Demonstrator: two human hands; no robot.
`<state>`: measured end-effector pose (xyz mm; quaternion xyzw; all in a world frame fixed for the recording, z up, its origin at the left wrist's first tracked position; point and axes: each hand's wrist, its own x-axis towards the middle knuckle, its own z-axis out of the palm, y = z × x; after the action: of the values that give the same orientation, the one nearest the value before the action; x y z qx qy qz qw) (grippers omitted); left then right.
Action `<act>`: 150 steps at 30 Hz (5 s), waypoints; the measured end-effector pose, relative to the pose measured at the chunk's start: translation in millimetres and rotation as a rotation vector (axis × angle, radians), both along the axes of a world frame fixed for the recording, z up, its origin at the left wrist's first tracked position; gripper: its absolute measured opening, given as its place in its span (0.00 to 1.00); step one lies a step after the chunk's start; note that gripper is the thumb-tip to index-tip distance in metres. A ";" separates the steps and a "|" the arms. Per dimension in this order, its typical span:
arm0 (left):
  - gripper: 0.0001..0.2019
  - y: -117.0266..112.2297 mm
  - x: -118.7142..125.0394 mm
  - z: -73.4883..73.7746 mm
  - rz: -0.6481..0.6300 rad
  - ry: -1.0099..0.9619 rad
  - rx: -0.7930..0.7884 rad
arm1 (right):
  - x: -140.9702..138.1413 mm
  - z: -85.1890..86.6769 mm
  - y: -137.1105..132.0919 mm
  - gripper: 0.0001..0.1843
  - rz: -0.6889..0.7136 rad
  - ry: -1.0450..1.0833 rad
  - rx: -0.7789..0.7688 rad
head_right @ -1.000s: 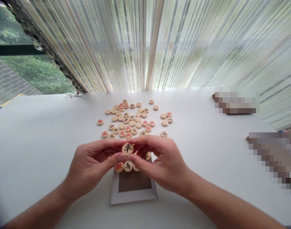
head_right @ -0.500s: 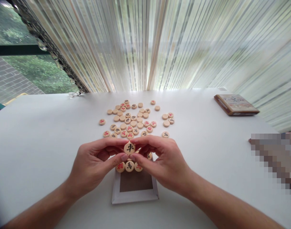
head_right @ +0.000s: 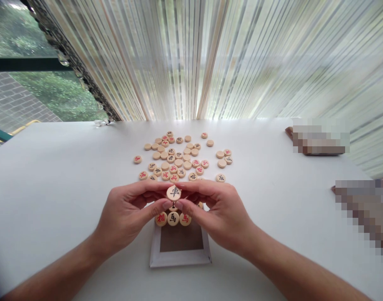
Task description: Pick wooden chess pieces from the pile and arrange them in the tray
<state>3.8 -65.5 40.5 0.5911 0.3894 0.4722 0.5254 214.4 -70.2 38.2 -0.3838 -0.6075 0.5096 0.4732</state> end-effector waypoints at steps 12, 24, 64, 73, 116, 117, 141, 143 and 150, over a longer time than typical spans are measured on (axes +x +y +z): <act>0.11 1.1 1.2 4.6 -0.092 -0.011 -0.067 | -0.6 1.5 0.1 0.08 -0.092 -0.121 0.195; 0.15 -3.7 2.5 -0.1 -0.063 -0.067 -0.030 | -2.7 13.0 2.2 0.06 0.093 0.114 -0.235; 0.11 -5.7 -1.2 1.5 -0.044 0.171 0.293 | -2.9 18.2 3.1 0.18 0.278 0.287 -0.513; 0.15 -7.6 -1.9 1.5 -0.053 0.316 0.611 | -3.4 12.4 -0.6 0.21 0.230 0.218 -0.521; 0.10 2.7 -4.0 -4.5 0.011 0.286 0.822 | 10.3 21.7 1.0 0.04 0.127 -0.343 0.303; 0.10 2.5 -4.3 -5.0 -0.003 0.287 0.836 | 11.5 23.9 1.6 0.04 0.146 -0.360 0.296; 0.11 4.1 -2.5 -10.9 0.018 0.400 0.816 | 44.7 21.5 -4.3 0.03 0.218 -0.792 0.346; 0.11 4.4 -2.2 -11.5 0.013 0.396 0.811 | 42.1 16.2 -8.9 0.04 0.258 -0.811 0.351; 0.11 3.7 -1.5 -9.6 0.005 0.414 0.798 | 33.8 5.8 -18.6 0.05 0.300 -0.894 0.415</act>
<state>2.4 -61.9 30.9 0.8285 0.2751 0.4586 0.1663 248.3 -88.8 44.0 -0.3708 -0.8872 0.2269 0.1548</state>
